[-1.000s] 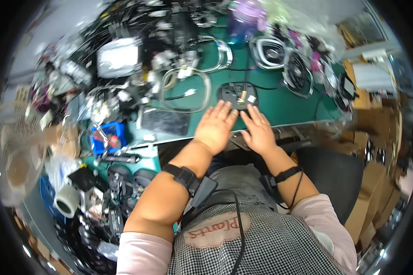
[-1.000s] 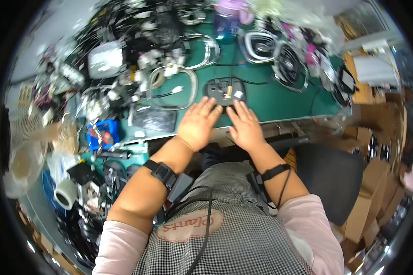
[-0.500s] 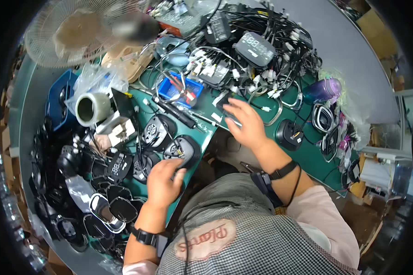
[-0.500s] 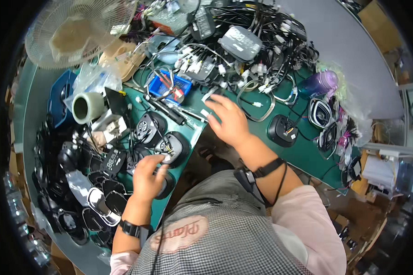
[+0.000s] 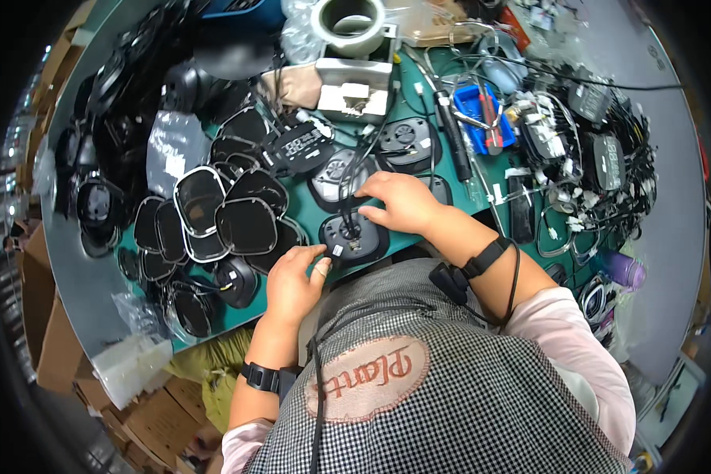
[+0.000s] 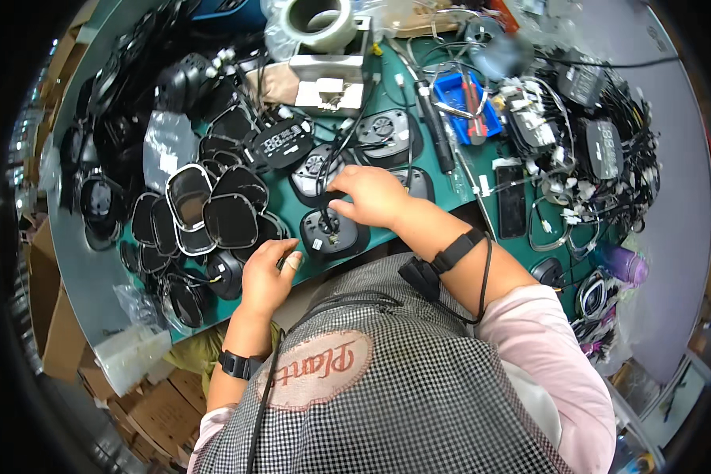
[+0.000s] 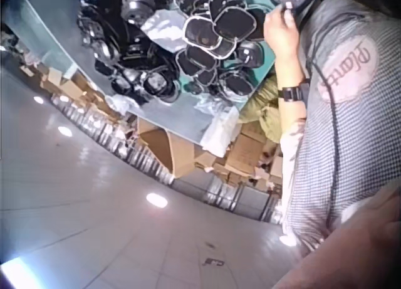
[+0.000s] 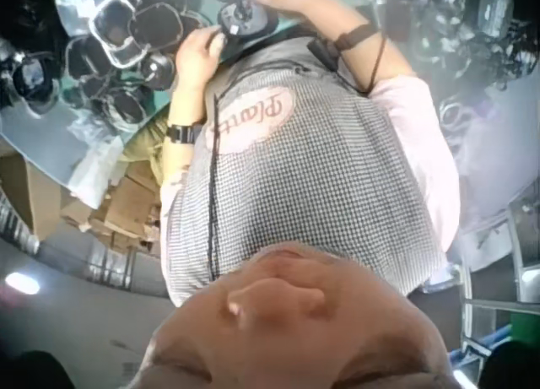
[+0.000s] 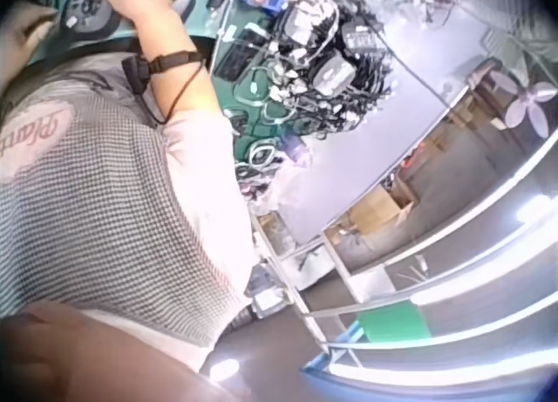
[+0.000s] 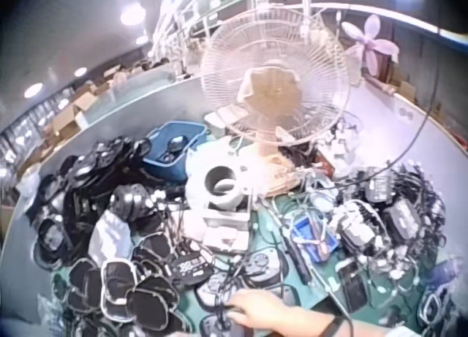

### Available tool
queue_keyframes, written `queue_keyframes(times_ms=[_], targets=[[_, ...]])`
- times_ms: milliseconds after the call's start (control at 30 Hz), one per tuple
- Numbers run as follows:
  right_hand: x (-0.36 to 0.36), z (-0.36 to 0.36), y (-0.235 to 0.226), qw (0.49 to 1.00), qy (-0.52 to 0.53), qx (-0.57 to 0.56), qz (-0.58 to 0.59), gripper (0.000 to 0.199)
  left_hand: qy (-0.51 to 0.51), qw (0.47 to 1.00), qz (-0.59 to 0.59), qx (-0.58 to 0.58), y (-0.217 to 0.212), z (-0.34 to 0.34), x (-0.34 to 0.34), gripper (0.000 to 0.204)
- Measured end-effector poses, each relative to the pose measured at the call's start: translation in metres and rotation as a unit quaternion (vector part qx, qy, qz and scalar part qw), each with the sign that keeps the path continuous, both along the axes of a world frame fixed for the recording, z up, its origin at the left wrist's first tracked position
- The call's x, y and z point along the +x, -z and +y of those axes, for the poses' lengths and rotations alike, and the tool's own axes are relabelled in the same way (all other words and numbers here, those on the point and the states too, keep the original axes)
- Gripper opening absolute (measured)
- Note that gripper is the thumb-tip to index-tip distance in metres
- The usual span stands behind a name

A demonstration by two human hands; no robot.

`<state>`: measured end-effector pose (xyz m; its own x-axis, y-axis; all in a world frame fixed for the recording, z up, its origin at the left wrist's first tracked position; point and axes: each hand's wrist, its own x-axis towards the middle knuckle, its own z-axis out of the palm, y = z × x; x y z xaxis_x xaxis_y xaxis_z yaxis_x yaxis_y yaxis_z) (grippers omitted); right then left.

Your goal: Assembling or checking the display and internal components of an electronic device in a factory setting.

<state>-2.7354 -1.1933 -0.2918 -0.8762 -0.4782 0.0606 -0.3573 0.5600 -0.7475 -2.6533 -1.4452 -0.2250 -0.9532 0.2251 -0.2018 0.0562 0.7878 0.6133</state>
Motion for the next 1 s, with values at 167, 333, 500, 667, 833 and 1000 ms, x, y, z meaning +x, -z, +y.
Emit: queue_keyframes(times_ms=[167, 333, 500, 667, 833, 1000], targets=[[0.002, -0.028, 0.014, 0.998, 0.02, 0.051, -0.036, 0.019, -0.054, 0.998, -0.02, 0.019, 0.01, -0.033, 0.02, 0.024], [-0.013, -0.053, -0.011, 0.996, 0.069, 0.021, 0.043, 0.018, -0.097, 0.993, 0.047, 0.047, 0.004, -0.039, 0.0, 0.022], [-0.073, -0.093, -0.009, 0.993, 0.016, 0.056, 0.103, 0.079, -0.064, 0.993, 0.072, 0.072, -0.009, -0.036, -0.015, 0.023], [-0.126, -0.11, 0.006, 0.958, -0.148, 0.232, 0.076, 0.11, -0.017, 0.994, 0.071, 0.085, -0.009, -0.033, -0.01, 0.023], [-0.142, -0.1, -0.015, 0.991, -0.111, 0.07, -0.015, 0.106, -0.061, 0.993, 0.046, 0.09, -0.02, -0.049, -0.006, 0.022], [-0.114, -0.085, -0.095, 0.981, -0.038, -0.185, -0.039, 0.113, -0.217, 0.936, -0.05, 0.272, -0.024, -0.044, -0.027, 0.021]])
